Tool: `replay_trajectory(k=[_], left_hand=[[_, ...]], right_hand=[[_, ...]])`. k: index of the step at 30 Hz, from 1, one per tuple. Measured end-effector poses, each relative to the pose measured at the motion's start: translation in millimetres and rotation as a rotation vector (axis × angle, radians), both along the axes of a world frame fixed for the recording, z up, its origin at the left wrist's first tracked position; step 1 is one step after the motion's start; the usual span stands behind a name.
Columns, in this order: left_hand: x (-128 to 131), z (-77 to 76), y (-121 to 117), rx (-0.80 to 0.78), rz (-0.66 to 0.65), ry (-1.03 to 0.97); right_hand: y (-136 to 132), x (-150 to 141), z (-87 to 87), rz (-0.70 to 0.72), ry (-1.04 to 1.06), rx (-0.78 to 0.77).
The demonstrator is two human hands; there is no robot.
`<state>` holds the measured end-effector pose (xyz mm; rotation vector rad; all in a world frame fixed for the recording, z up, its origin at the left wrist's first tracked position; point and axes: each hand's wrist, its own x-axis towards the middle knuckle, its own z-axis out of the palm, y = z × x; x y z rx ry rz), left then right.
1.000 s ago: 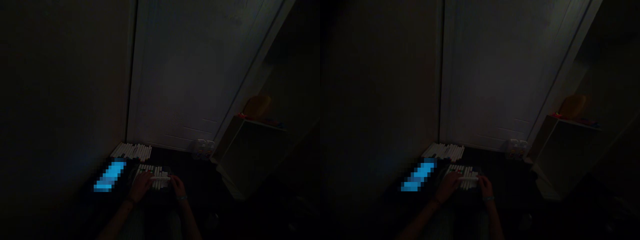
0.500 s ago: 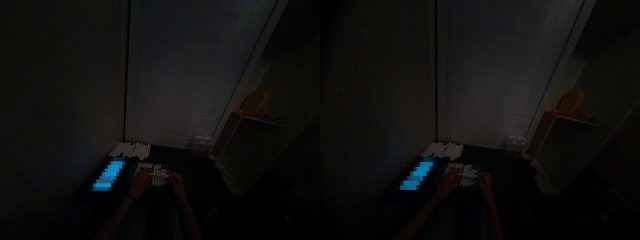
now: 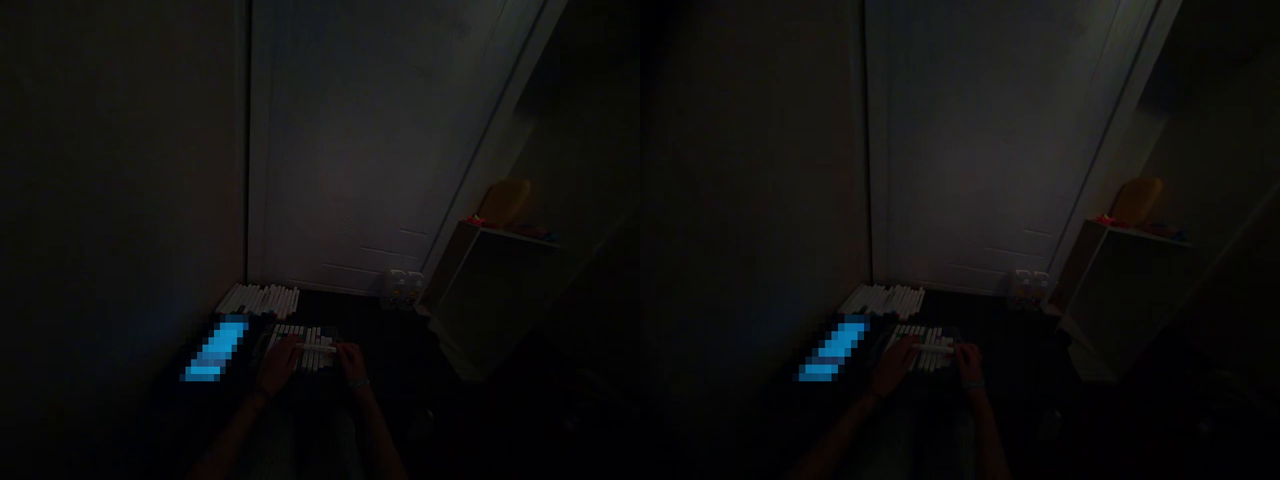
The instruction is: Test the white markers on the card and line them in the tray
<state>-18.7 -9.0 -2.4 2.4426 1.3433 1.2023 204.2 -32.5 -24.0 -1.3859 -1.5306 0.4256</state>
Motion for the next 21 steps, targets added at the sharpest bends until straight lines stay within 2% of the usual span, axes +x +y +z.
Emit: replay_trajectory(k=[10,21], left_hand=[[-3,-21.3,12,0.048,0.058,0.068],[-1,-10.0,5,0.028,0.024,0.009]], right_hand=[[-2,-1,3.8,0.032,0.126,0.031],[-4,-1,6.3,0.068,0.172,0.038]])
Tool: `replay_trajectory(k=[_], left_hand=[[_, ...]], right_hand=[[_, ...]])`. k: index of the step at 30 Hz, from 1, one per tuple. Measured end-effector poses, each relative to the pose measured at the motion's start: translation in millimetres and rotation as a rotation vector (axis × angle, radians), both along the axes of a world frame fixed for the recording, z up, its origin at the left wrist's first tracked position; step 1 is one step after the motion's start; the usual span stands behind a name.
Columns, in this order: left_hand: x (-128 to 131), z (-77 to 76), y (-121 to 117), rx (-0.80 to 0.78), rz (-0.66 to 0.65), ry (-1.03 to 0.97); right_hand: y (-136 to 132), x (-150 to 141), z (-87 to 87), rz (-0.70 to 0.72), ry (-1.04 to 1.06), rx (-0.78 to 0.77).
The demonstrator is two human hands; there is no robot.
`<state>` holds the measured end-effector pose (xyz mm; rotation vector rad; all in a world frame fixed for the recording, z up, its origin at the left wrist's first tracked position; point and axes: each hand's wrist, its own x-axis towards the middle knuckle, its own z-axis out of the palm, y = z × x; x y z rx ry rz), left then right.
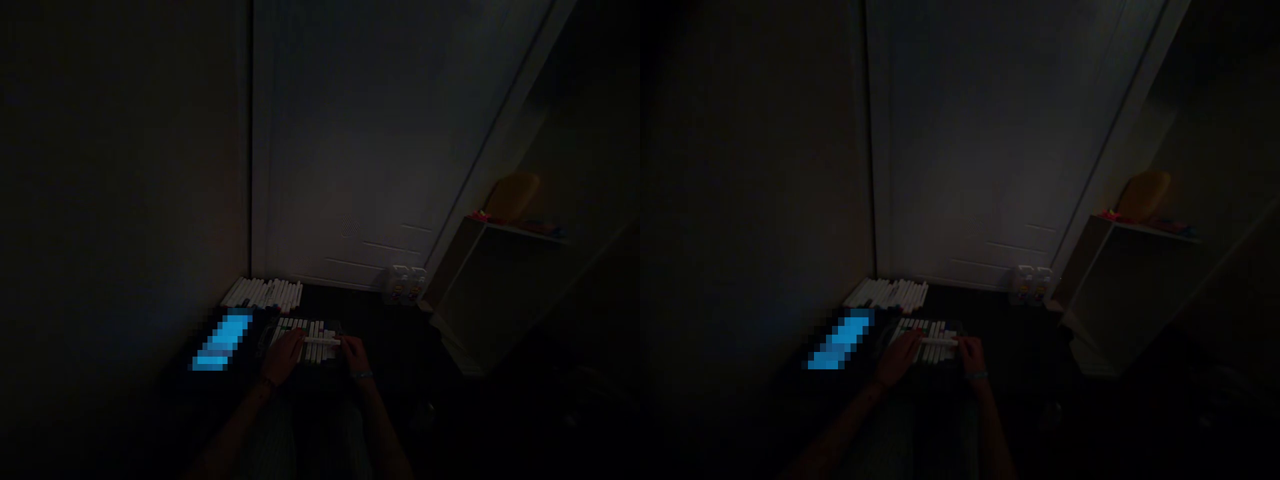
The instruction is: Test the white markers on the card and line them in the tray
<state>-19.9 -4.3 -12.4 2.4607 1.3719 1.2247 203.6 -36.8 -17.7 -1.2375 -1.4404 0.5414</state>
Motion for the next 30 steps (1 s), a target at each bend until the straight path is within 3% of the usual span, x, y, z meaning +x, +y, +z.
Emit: replay_trajectory(k=[14,20,30], left_hand=[[-2,-8.3,5,-0.021,0.031,0.05],[-2,-13.7,8,-0.017,0.04,0.056],[-2,-12.2,8,-0.01,0.023,0.036]], right_hand=[[6,2,-7.6,-0.01,-0.045,-0.001],[3,1,-3.2,0.019,-0.026,0.0],[3,-1,-3.2,-0.012,0.015,-0.014]])
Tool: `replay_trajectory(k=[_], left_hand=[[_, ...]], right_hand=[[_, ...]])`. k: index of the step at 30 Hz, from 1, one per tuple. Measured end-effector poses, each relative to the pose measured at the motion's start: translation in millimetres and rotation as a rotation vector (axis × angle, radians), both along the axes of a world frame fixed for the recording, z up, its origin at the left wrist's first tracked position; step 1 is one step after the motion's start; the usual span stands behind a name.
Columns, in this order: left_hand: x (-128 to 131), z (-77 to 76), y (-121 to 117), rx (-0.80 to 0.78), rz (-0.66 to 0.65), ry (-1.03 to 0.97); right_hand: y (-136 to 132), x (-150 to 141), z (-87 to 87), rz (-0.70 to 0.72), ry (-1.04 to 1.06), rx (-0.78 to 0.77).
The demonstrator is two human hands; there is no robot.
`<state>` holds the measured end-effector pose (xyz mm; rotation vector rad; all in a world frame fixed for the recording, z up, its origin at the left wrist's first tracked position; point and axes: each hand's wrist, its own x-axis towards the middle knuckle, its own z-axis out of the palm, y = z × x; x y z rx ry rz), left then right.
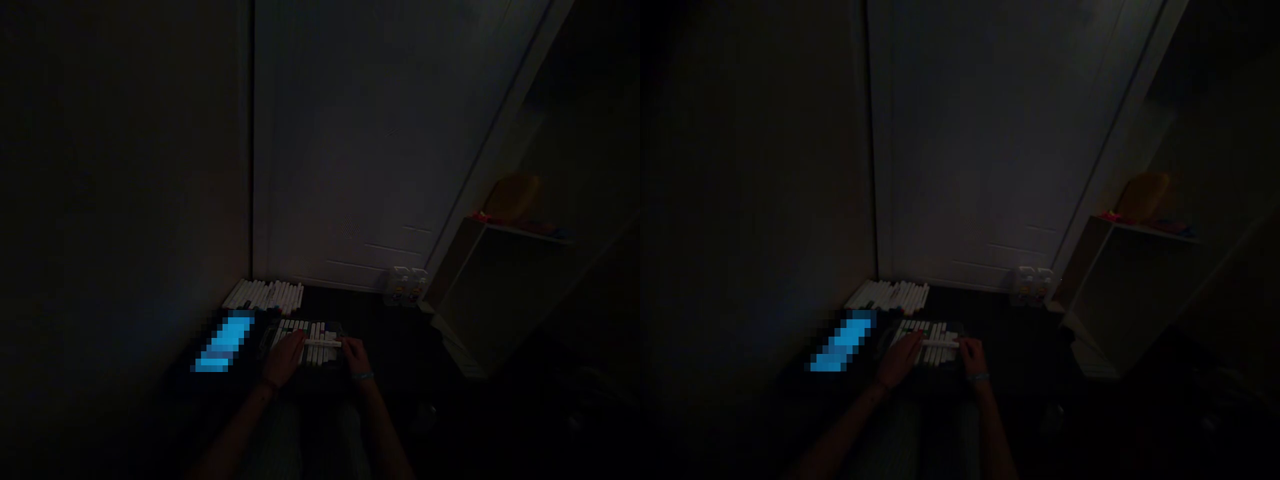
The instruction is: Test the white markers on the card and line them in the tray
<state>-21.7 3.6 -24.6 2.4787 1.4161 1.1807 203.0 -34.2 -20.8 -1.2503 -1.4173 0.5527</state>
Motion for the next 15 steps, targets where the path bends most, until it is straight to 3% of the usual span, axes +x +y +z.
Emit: replay_trajectory(k=[8,15], left_hand=[[-2,-2.6,0,0.0,0.01,0.001],[-1,6.7,-6,-0.025,-0.026,-0.028]], right_hand=[[4,0,-12.1,-0.001,0.067,-0.002],[2,0,-5.8,0.005,0.093,-0.019]])
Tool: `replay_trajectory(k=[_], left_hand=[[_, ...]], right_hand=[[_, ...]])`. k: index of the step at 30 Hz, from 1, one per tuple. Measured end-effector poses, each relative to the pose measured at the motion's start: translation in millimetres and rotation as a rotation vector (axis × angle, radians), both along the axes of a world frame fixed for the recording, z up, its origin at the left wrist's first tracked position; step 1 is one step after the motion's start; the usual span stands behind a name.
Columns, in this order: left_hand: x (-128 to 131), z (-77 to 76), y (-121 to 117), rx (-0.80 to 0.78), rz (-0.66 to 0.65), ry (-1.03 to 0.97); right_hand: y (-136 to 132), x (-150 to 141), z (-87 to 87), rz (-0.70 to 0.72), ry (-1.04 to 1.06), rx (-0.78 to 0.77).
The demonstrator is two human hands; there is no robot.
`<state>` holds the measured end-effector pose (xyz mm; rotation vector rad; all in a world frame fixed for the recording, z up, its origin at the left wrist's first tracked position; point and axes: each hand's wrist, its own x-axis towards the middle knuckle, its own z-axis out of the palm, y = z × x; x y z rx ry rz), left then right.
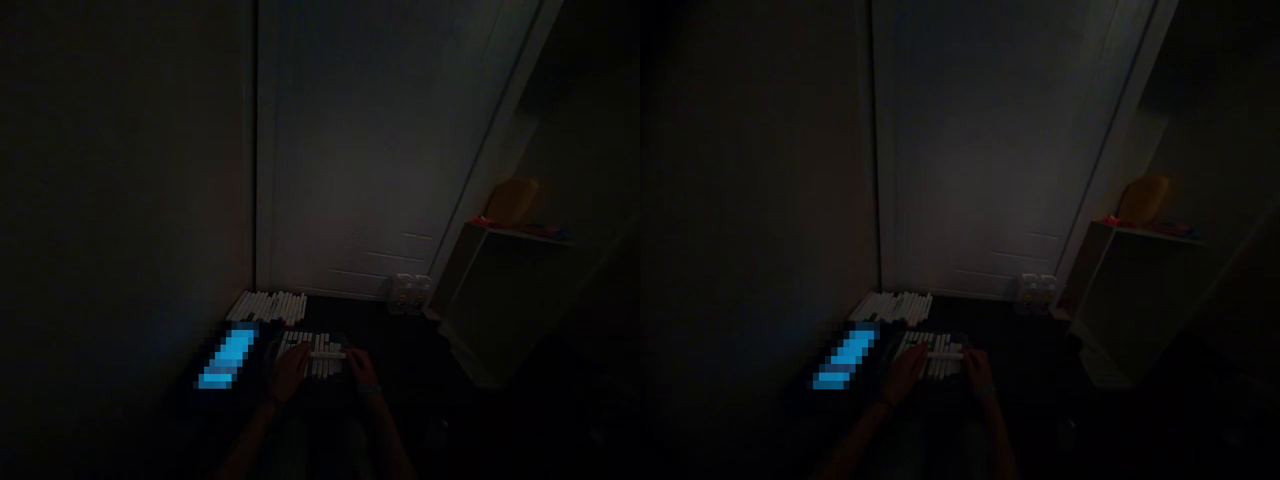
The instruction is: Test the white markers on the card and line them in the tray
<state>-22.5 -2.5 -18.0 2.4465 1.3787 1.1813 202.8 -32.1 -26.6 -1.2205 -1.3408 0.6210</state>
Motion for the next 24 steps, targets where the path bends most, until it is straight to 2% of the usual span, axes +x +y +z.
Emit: replay_trajectory(k=[6,11,24], left_hand=[[1.4,3.6,-2.5,-0.047,0.005,-0.047],[2.2,5.1,-3.0,-0.089,-0.007,-0.051],[3.2,5.7,-2.4,-0.081,-0.001,-0.116]], right_hand=[[0.5,1.0,1.4,0.039,0.011,-0.035],[-1.3,0.6,4.2,0.016,0.007,-0.029],[-1.9,-0.2,9.7,0.022,-0.049,-0.022]])
